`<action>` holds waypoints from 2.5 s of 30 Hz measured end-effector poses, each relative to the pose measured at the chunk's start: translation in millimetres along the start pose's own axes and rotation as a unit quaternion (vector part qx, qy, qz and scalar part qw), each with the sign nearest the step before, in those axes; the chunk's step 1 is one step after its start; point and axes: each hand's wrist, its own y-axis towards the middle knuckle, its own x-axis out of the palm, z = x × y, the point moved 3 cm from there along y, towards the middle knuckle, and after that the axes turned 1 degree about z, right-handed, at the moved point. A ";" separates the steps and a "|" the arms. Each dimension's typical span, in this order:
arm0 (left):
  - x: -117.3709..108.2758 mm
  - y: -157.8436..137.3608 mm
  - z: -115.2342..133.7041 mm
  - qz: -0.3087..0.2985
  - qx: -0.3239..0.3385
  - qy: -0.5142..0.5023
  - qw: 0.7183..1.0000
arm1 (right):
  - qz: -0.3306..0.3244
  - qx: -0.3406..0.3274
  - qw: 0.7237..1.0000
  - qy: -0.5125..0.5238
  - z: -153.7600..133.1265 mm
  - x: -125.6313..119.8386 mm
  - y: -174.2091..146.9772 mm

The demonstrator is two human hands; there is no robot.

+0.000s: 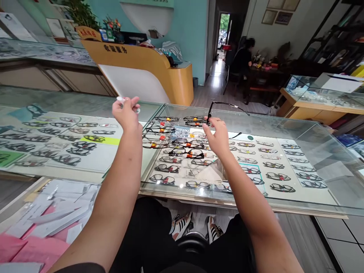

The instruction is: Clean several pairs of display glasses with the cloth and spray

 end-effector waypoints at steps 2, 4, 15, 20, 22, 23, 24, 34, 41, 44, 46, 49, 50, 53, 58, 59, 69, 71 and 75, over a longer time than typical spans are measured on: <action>22.9 -22.9 6.1 -0.006 -0.005 -0.011 1.000 | 0.009 0.004 1.000 0.005 0.6 -1.1 1.3; 44.4 -48.1 11.7 -0.103 0.005 -0.015 0.995 | 0.017 0.009 1.000 0.013 1.5 -1.9 2.2; 91.5 -161.9 13.7 -0.449 -0.250 -0.135 0.847 | 0.017 0.022 0.999 0.018 0.4 -4.0 2.1; 90.3 -169.9 17.9 -0.489 -0.293 -0.166 0.804 | 0.019 0.016 1.000 0.014 -4.2 -6.5 3.3; 88.7 -169.8 17.9 -0.491 -0.288 -0.161 0.806 | 0.020 0.020 0.999 0.015 -4.0 -6.9 3.5; 88.1 -169.8 17.6 -0.491 -0.284 -0.159 0.808 | 0.020 0.023 0.999 0.016 -3.5 -6.8 3.5; 87.8 -169.8 17.2 -0.490 -0.278 -0.158 0.811 | 0.021 0.025 0.999 0.017 -2.9 -6.5 3.5; 88.0 -165.6 15.7 -0.486 -0.243 -0.131 0.829 | 0.004 0.027 1.000 0.000 -0.5 -3.2 2.3; 87.9 -168.0 15.7 -0.462 -0.267 -0.136 0.835 | -0.006 0.032 0.999 0.003 -0.7 -3.5 2.9; 89.1 -170.1 16.5 -0.467 -0.272 -0.132 0.831 | -0.006 0.031 1.000 0.002 -2.5 -4.4 3.3; 90.0 -171.2 16.7 -0.470 -0.277 -0.134 0.827 | -0.008 0.030 1.000 0.002 -3.9 -4.5 3.0; 90.3 -171.7 17.2 -0.477 -0.280 -0.144 0.821 | -0.017 0.032 0.999 0.003 -4.9 -3.1 1.9; 90.2 -171.6 17.9 -0.480 -0.279 -0.148 0.818 | -0.020 0.034 0.999 0.004 -4.8 -2.4 1.5; 89.4 -171.4 21.3 -0.493 -0.276 -0.159 0.810 | -0.025 0.040 0.999 0.012 -3.4 0.2 0.3; 88.8 -169.9 24.7 -0.507 -0.282 -0.136 0.803 | -0.030 0.042 0.998 0.035 -0.6 3.9 -1.3; 88.8 -169.6 24.4 -0.511 -0.283 -0.130 0.801 | -0.030 0.040 0.998 0.038 -0.4 4.3 -1.5; 88.6 -169.0 20.3 -0.561 -0.269 -0.102 0.776 | -0.073 0.024 0.991 0.106 -11.5 -1.6 0.0; 88.4 -169.5 22.2 -0.566 -0.269 -0.107 0.772 | -0.080 0.028 0.989 0.125 -13.0 -2.1 0.3; 87.4 -167.9 25.1 -0.553 -0.276 -0.104 0.780 | -0.103 0.062 0.981 0.154 -15.4 0.1 -0.6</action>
